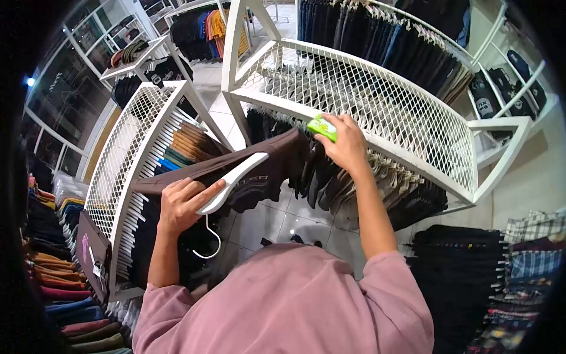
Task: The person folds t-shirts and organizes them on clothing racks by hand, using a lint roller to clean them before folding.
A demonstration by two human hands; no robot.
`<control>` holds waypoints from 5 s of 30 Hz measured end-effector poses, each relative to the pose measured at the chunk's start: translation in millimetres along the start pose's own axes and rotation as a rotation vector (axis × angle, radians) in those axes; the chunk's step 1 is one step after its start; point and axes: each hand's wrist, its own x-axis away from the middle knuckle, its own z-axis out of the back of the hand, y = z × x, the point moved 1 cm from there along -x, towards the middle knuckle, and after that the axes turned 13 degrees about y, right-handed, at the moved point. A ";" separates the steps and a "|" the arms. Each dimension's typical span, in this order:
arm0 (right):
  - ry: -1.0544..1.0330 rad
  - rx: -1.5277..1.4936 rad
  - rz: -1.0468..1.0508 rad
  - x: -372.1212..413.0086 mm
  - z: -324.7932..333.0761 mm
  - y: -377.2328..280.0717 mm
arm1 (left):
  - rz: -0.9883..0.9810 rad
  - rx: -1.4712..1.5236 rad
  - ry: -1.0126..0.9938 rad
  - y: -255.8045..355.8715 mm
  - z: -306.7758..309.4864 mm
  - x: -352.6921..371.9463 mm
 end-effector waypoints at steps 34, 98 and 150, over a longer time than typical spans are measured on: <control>-0.331 -0.854 -0.266 105.8 -119.2 -136.5 | 1.278 0.455 0.370 -67.8 -94.6 16.4; 0.201 -0.393 0.380 69.0 -122.6 -143.2 | 0.959 0.271 0.263 -2.0 42.8 73.0; -0.174 -0.356 0.165 19.2 -35.1 -85.7 | -0.068 -0.104 -0.046 4.2 -0.1 37.6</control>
